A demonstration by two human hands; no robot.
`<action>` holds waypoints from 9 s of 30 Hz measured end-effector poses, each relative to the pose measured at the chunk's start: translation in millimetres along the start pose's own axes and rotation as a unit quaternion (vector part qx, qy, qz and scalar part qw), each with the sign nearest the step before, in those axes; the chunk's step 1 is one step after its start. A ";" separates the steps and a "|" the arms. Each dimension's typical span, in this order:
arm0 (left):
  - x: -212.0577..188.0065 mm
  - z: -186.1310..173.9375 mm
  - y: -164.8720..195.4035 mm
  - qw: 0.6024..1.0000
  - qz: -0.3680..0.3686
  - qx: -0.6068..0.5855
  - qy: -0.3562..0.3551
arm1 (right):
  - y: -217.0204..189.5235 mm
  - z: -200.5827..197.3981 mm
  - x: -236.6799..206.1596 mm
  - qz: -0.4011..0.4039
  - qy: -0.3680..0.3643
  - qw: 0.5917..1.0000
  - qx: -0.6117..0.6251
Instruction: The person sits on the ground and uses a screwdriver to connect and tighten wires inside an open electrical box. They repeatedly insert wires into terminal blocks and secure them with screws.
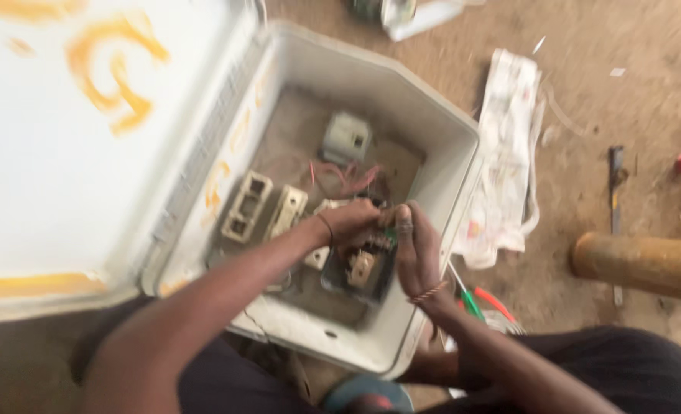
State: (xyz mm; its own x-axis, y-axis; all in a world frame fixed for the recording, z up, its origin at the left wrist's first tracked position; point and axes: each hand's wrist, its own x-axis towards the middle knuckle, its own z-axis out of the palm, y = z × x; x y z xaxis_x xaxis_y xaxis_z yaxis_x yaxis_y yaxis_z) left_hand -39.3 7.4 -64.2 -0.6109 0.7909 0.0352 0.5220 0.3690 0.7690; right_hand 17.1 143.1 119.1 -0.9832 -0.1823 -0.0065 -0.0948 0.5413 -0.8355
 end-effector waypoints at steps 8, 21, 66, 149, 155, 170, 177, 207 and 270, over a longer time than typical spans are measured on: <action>-10.4 -22.9 26.1 0.997 -0.073 -0.014 0.034 | 74.7 50.7 16.5 -0.081 0.062 0.907 0.409; -47.7 -50.9 103.5 0.974 -0.110 -0.003 0.196 | -12.2 -9.4 21.7 -0.208 -0.041 0.960 -0.185; -45.1 -29.2 57.0 0.955 -0.085 -0.212 0.190 | -35.5 -65.0 20.9 -0.196 -0.243 0.928 -0.203; -20.9 -26.0 70.5 0.958 -0.015 -0.187 0.215 | -34.3 -79.7 28.9 -0.218 -0.239 0.922 -0.213; -20.2 -18.7 67.7 0.958 -0.023 -0.193 0.210 | -31.8 -75.4 28.3 -0.205 -0.239 0.924 -0.217; -19.1 -7.5 61.6 0.967 -0.006 -0.158 0.201 | -22.9 -76.3 26.2 -0.226 -0.250 0.917 -0.212; -18.0 -2.1 55.9 0.971 0.025 -0.108 0.213 | -24.4 -73.1 25.8 -0.253 -0.243 0.909 -0.225; -15.7 -31.4 87.4 0.957 -0.023 -0.176 0.231 | 63.0 -17.3 47.3 -0.142 -0.169 0.974 0.049; -2.1 -24.9 91.6 0.985 -0.078 0.002 0.152 | -19.3 -48.1 10.9 0.032 -0.277 0.856 -0.435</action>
State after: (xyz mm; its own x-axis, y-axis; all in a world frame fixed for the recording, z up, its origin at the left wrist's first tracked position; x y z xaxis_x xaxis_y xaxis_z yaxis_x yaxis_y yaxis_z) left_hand -5.0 27.4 22.0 -0.8337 0.5416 0.1078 0.4102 0.4765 0.7777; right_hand 0.7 170.1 161.6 -0.7884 -0.3604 -0.4985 -0.3610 0.9272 -0.0994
